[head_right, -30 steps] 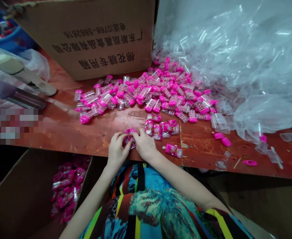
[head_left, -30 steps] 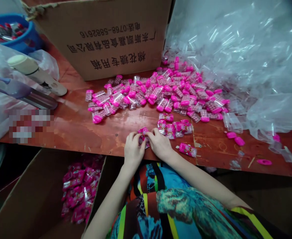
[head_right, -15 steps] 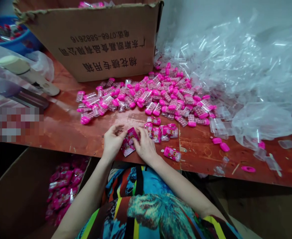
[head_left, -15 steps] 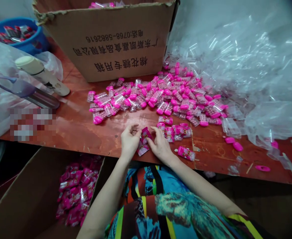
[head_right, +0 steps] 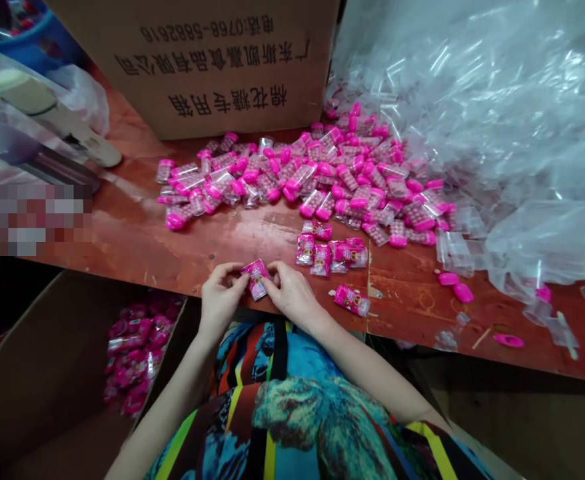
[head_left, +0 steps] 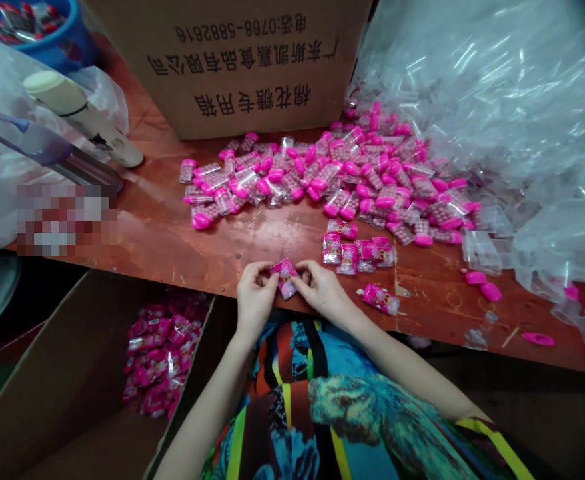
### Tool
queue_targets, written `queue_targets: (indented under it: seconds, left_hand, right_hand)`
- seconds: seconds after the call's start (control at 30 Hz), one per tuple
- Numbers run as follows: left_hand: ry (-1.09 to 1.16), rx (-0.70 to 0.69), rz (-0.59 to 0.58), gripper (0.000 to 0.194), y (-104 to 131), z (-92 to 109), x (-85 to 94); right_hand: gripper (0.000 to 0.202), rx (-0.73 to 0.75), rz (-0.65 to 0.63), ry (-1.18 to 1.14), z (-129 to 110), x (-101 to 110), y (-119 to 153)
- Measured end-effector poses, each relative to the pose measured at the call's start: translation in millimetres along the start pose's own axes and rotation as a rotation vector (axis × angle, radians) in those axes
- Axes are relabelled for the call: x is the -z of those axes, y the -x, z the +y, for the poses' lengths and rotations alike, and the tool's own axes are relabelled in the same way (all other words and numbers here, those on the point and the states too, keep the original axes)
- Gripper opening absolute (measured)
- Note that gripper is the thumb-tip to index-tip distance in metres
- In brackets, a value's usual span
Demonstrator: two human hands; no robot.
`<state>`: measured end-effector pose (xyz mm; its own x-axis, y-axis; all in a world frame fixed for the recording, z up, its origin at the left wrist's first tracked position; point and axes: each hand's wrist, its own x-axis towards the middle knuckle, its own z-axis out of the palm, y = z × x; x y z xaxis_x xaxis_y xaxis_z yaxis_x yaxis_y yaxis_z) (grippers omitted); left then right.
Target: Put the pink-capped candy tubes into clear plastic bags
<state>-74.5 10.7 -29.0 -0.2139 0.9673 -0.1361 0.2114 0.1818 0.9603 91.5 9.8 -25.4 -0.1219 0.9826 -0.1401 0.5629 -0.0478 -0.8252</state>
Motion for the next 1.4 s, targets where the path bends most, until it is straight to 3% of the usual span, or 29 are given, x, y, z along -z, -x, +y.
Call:
queue_targets:
  seconds: [0.1,0.23,0.4,0.53,0.63,0.77,0.87,0.97,1.17,1.3,1.4]
  left_hand:
    - [-0.070,-0.156,0.011,0.012,9,-1,-2.6]
    - [-0.202,-0.253,-0.016,0.008,14,3,-3.1]
    - [-0.387,-0.331,-0.085,0.032,27,-2,-1.0]
    - [-0.499,-0.456,-0.124,0.032,22,-8,-5.7]
    - [-0.539,-0.588,-0.144,0.031,0,-11,-13.1]
    - [-0.605,-0.736,-0.159,0.034,-22,-9,-19.6]
    - [-0.645,-0.785,-0.133,0.035,-23,-7,-21.0]
    - [-0.656,-0.800,-0.091,0.032,-17,-9,-21.9]
    - [-0.382,-0.687,-0.075,0.015,-17,-12,-19.7]
    - [-0.095,-0.262,0.002,0.029,-14,7,-13.2]
    - [0.063,0.013,-0.096,0.034,-12,24,-9.8]
  right_hand:
    - [0.019,-0.026,-0.011,0.111,-4,0,-4]
    - [0.012,-0.053,-0.025,0.178,-7,2,-9]
    - [0.013,-0.105,-0.035,0.149,-8,3,-11]
    - [0.015,-0.104,-0.044,0.206,-12,7,-16]
    - [0.023,-0.046,0.009,0.398,-18,13,-23]
    - [0.046,0.137,0.015,0.717,-25,20,-28]
    - [0.050,0.229,-0.031,0.860,-23,15,-27]
    - [0.047,0.263,0.032,0.892,-14,4,-24]
    - [0.029,0.367,0.247,0.828,7,-13,-18]
    - [0.026,0.418,0.359,0.765,5,-4,-16]
    - [0.028,0.505,0.378,0.712,-4,4,-14]
